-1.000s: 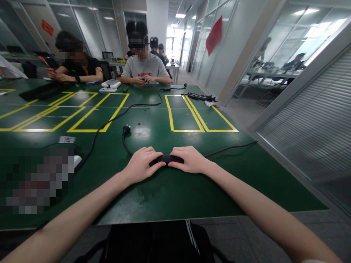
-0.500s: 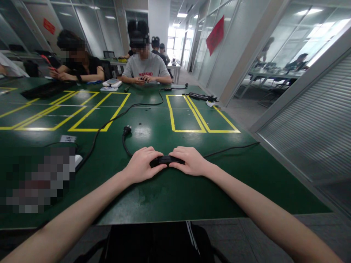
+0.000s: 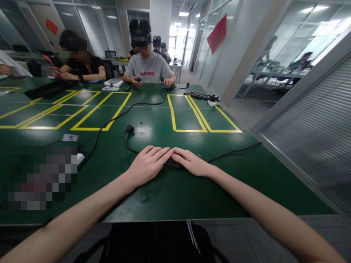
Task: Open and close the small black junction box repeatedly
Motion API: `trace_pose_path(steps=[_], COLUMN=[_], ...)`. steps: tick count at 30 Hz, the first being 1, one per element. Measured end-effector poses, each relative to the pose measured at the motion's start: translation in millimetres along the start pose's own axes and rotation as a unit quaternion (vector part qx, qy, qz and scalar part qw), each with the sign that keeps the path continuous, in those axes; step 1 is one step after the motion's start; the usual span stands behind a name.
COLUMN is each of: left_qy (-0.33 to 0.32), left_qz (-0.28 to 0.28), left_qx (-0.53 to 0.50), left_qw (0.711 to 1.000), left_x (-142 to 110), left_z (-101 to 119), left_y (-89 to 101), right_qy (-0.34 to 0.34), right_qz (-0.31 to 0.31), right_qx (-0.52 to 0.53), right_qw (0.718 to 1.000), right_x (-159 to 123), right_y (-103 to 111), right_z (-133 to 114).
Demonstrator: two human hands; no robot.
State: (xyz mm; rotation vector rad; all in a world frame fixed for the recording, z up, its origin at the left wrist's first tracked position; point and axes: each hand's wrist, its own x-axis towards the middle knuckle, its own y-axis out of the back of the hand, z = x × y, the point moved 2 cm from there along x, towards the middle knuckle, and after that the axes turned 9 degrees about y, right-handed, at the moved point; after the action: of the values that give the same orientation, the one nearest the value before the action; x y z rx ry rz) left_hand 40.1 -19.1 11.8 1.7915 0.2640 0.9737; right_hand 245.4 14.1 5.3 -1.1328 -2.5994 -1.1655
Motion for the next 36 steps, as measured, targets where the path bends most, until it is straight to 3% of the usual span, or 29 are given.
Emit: trace_pose_path(steps=[8, 11, 16, 20, 23, 26, 29, 32, 36], left_qy=[0.011, 0.024, 0.033, 0.042, 0.050, 0.055, 0.058, 0.063, 0.088], left_qz=[-0.040, -0.046, -0.063, -0.053, -0.011, 0.030, 0.045, 0.026, -0.021], left_qx=[0.005, -0.007, -0.040, -0.055, -0.070, -0.082, -0.095, -0.117, -0.133], left_qw=[0.999, 0.999, 0.997, 0.996, 0.996, 0.995, 0.993, 0.991, 0.987], left_x=[1.3, 1.6, 2.1, 2.3, 2.7, 2.4, 1.1, -0.5, -2.1], left_z=[-1.4, -3.4, -5.5, -7.6, -8.7, -7.7, -6.5, -7.2, -9.7], left_y=[-4.1, -5.6, -7.3, -6.3, -1.0, 5.5, 7.9, 4.8, -1.2], right_qy=[-0.069, -0.024, 0.112, 0.085, 0.050, 0.006, -0.054, -0.112, -0.199], right_qz=[0.012, 0.019, -0.049, -0.091, -0.083, -0.010, 0.113, 0.238, 0.378], right_qx=[-0.163, -0.210, -0.261, -0.293, -0.293, -0.257, -0.227, -0.211, -0.184], right_qw=[0.984, 0.977, 0.958, 0.948, 0.951, 0.966, 0.966, 0.942, 0.885], right_x=[-0.5, -2.3, -3.4, -2.5, -2.6, -3.2, -5.1, -11.5, -31.7], right_y=[-3.2, 0.9, 4.4, 1.1, 0.4, 8.6, 29.6, 61.0, 107.4], right_z=[3.5, -1.7, -7.5, -2.9, 3.2, 14.5, 34.3, 60.0, 90.8])
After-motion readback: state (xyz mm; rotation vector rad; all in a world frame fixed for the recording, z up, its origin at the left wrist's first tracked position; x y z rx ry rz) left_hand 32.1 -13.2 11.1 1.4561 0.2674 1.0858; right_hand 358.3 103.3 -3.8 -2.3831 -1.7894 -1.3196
